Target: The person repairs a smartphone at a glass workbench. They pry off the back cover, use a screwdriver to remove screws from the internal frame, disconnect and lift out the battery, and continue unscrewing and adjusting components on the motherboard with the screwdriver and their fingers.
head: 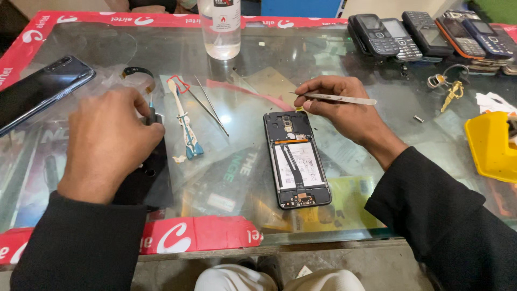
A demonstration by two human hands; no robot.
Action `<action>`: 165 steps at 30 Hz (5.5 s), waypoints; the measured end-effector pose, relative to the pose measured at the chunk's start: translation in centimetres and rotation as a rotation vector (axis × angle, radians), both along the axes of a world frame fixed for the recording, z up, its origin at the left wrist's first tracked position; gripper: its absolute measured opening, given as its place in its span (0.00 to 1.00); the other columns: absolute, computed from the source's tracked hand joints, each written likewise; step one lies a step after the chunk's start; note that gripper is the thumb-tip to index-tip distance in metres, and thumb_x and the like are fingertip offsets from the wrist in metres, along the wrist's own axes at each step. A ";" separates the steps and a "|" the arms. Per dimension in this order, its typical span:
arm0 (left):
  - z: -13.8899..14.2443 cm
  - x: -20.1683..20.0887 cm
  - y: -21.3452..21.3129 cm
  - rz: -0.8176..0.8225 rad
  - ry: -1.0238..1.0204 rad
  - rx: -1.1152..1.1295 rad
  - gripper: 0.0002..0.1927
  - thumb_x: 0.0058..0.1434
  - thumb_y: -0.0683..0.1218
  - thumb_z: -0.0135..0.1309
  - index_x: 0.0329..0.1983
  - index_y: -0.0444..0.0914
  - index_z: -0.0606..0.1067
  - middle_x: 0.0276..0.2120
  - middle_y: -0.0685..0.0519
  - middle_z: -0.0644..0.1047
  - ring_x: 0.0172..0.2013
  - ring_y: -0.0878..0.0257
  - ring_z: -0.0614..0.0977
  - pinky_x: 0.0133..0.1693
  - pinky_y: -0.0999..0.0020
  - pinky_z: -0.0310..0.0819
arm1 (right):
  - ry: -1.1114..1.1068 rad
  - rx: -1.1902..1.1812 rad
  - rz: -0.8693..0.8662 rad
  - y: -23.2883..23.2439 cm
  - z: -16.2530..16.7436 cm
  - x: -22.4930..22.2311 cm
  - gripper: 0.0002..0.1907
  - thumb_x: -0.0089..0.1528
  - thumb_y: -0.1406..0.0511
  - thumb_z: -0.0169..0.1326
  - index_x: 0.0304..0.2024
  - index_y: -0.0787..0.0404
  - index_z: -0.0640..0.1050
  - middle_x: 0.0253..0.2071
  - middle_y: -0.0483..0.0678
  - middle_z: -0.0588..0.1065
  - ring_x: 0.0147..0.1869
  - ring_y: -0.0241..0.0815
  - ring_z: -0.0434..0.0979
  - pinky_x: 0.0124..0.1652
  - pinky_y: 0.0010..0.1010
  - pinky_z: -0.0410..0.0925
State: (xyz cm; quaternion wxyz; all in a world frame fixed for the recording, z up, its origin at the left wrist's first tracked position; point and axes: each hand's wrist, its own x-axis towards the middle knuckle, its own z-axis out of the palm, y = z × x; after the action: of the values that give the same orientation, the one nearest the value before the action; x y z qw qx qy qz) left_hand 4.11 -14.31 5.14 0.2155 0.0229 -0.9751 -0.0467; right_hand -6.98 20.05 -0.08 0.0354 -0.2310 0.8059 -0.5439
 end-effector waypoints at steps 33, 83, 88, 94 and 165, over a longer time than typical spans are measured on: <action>-0.2 -1.5 14.5 -0.514 -0.271 0.897 0.20 0.60 0.52 0.53 0.21 0.34 0.80 0.17 0.47 0.77 0.20 0.62 0.79 0.26 0.65 0.70 | 0.970 0.197 -0.042 -0.1 0.8 3.5 0.29 0.63 0.73 0.64 0.66 0.55 0.76 0.40 0.48 0.75 0.40 0.44 0.75 0.40 0.35 0.69; -1.9 -6.7 10.8 -0.748 -0.376 0.302 0.30 0.39 0.49 0.73 0.47 0.36 0.80 0.44 0.44 0.79 0.48 0.47 0.80 0.49 0.56 0.73 | 0.467 -0.292 0.042 1.4 -1.3 1.2 0.43 0.77 0.77 0.60 0.77 0.51 0.45 0.41 0.55 0.79 0.44 0.41 0.84 0.46 0.32 0.81; -0.5 -7.2 9.0 -0.640 -0.490 0.317 0.31 0.35 0.49 0.73 0.46 0.37 0.80 0.38 0.46 0.81 0.39 0.51 0.83 0.43 0.58 0.76 | 0.451 -0.253 0.086 1.1 -1.2 1.2 0.42 0.74 0.78 0.60 0.75 0.52 0.47 0.40 0.54 0.78 0.43 0.40 0.84 0.44 0.31 0.81; -0.1 -6.9 7.8 -0.607 -0.495 0.280 0.31 0.34 0.52 0.74 0.43 0.36 0.80 0.36 0.46 0.81 0.39 0.51 0.82 0.42 0.58 0.75 | 0.433 -0.236 0.133 0.7 -0.6 2.1 0.43 0.72 0.77 0.61 0.75 0.53 0.47 0.43 0.55 0.79 0.47 0.41 0.85 0.47 0.33 0.79; -3.0 -10.5 11.1 -0.574 -0.224 0.291 0.12 0.55 0.44 0.63 0.43 0.44 0.84 0.37 0.48 0.83 0.40 0.48 0.84 0.42 0.54 0.76 | 0.432 -0.233 0.021 0.9 -1.3 1.1 0.41 0.75 0.78 0.58 0.74 0.54 0.45 0.40 0.56 0.80 0.41 0.42 0.85 0.43 0.31 0.82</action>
State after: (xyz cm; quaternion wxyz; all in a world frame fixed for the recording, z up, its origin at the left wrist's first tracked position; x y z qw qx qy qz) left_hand -6.36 -3.17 2.12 0.0797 -0.2172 -0.9425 -0.2413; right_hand -5.92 20.95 -1.37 -0.1591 -0.3531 0.7241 -0.5707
